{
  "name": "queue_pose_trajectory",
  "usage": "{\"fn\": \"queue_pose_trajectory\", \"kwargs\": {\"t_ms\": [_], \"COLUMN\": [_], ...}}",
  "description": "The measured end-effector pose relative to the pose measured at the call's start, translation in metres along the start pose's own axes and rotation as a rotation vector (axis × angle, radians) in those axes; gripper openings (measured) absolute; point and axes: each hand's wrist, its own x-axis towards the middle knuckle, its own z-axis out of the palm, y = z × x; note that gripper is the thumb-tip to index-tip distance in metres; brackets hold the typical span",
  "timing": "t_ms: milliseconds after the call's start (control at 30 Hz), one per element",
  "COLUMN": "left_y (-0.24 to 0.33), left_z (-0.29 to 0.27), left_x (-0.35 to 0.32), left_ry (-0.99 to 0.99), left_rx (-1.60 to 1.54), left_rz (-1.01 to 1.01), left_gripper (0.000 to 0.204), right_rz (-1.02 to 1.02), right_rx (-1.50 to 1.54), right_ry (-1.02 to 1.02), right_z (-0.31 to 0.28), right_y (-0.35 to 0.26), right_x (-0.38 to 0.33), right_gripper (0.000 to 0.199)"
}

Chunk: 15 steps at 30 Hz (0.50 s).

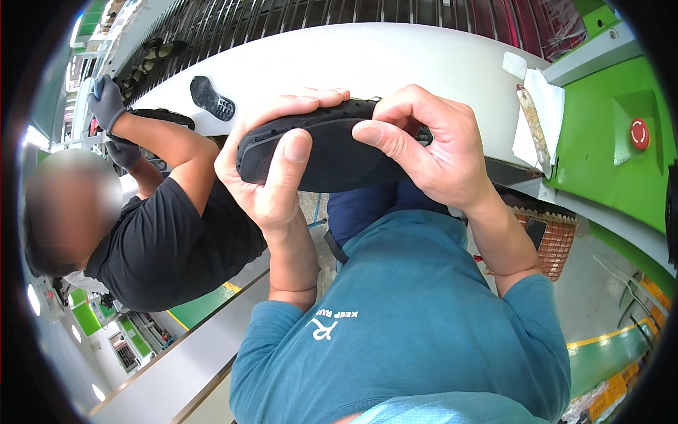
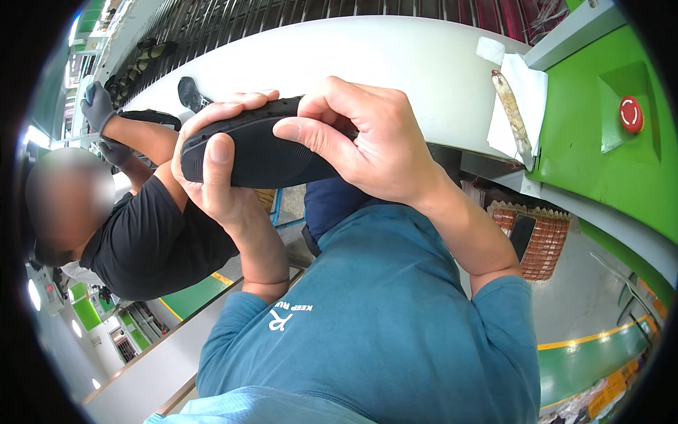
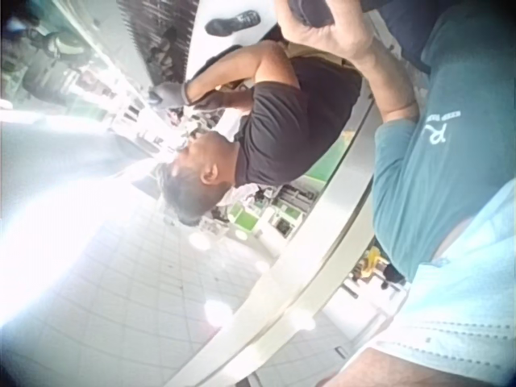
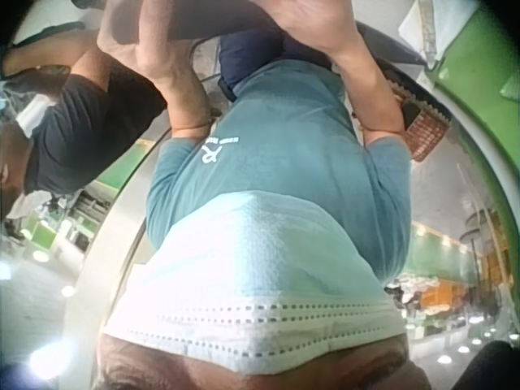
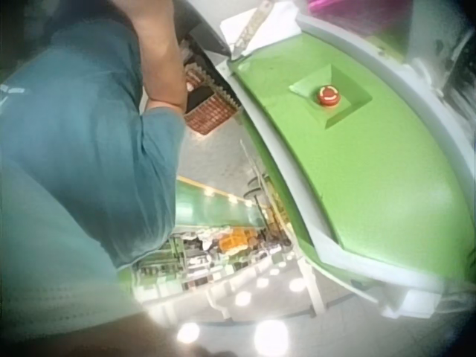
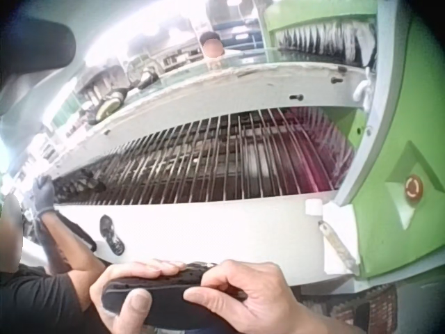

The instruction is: Manually inspect and assemble components of shoes at a manufacturing workstation.

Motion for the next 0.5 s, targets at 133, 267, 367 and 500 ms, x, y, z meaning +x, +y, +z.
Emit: {"fn": "queue_pose_trajectory", "kwargs": {"t_ms": [133,267,367,500], "left_y": [-0.002,-0.002,-0.005,-0.029], "left_z": [-0.001,-0.002,-0.007,-0.019], "left_x": [0.0,0.004,0.002,-0.01], "left_ry": [0.002,0.031,0.096,0.29], "left_rx": [-0.036,-0.039,-0.144,-0.253], "left_rz": [0.017,0.014,-0.025,-0.115], "left_gripper": [0.034,0.031,0.025,0.027], "right_rz": [0.208,0.338,0.349,0.482], "right_rx": [0.054,0.039,-0.001,0.042], "right_ry": [-0.06,-0.116,-0.12,-0.237], "right_z": [-0.006,-0.007,-0.005,-0.023], "right_y": [-0.009,-0.008,-0.001,0.01], "right_x": [0.006,0.012,0.013,0.009], "right_gripper": [0.025,0.033,0.035,0.02]}}
